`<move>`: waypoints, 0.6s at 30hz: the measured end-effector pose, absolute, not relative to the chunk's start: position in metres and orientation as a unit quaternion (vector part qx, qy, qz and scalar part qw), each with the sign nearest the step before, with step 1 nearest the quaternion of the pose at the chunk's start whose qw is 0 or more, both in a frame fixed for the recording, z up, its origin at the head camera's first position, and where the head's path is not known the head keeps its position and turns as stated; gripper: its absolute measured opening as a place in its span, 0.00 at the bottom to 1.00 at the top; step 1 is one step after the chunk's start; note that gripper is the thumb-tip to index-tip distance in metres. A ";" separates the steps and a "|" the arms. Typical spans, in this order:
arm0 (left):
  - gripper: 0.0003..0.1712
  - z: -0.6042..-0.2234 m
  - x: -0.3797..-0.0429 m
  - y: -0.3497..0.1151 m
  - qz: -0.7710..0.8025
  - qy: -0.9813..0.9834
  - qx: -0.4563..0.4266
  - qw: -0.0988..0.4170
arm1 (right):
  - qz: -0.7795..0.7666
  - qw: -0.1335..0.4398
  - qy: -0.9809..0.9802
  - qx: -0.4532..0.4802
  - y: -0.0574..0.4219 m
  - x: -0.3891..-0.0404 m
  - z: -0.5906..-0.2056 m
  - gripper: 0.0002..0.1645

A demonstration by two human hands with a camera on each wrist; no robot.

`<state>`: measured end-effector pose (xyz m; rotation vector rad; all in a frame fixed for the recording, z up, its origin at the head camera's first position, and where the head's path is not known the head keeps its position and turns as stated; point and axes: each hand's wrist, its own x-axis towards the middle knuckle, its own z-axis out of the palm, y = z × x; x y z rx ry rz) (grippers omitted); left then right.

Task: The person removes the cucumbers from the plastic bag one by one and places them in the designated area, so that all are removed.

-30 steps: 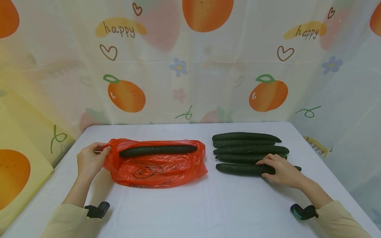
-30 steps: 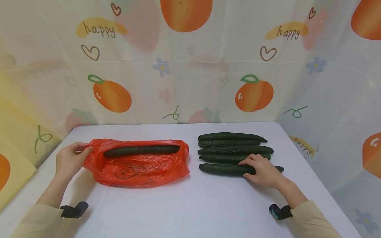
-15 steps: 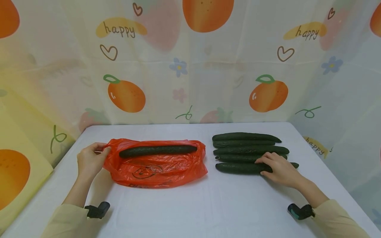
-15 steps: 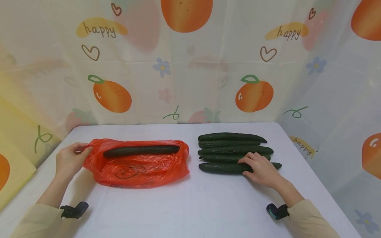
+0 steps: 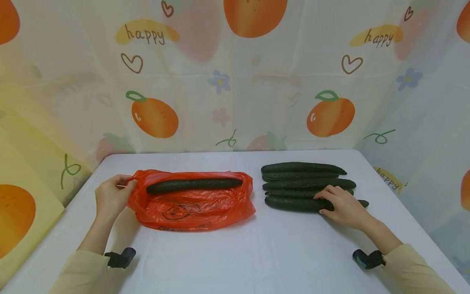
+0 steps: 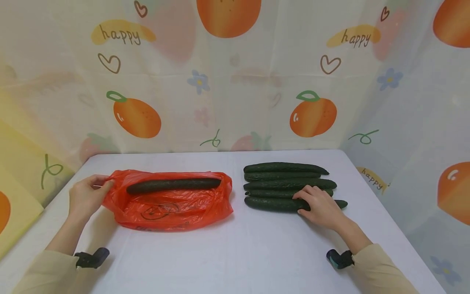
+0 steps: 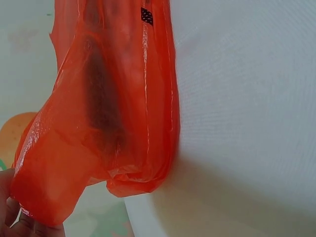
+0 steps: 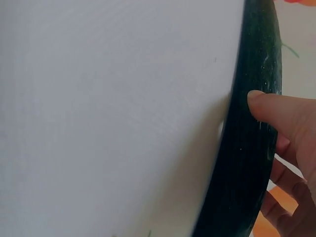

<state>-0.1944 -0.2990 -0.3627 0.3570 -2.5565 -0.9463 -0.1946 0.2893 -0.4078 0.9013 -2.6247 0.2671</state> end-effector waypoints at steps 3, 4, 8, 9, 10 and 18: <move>0.16 -0.362 -0.194 -0.299 -0.338 -0.912 0.127 0.194 | 0.095 0.168 -0.930 0.313 0.289 -0.194 -0.407 0.24; 0.16 -0.362 -0.194 -0.299 -0.338 -0.912 0.127 0.195 | 0.096 0.166 -0.930 0.313 0.289 -0.193 -0.407 0.24; 0.16 -0.362 -0.195 -0.299 -0.339 -0.912 0.128 0.191 | 0.105 0.172 -0.926 0.318 0.289 -0.194 -0.405 0.24; 0.16 -0.362 -0.195 -0.299 -0.340 -0.912 0.129 0.190 | 0.108 0.174 -0.925 0.320 0.289 -0.194 -0.404 0.24; 0.16 -0.362 -0.195 -0.299 -0.340 -0.912 0.130 0.189 | 0.111 0.176 -0.923 0.323 0.288 -0.195 -0.403 0.24; 0.16 -0.363 -0.196 -0.299 -0.342 -0.911 0.133 0.189 | 0.139 0.169 -0.914 0.342 0.275 -0.202 -0.387 0.22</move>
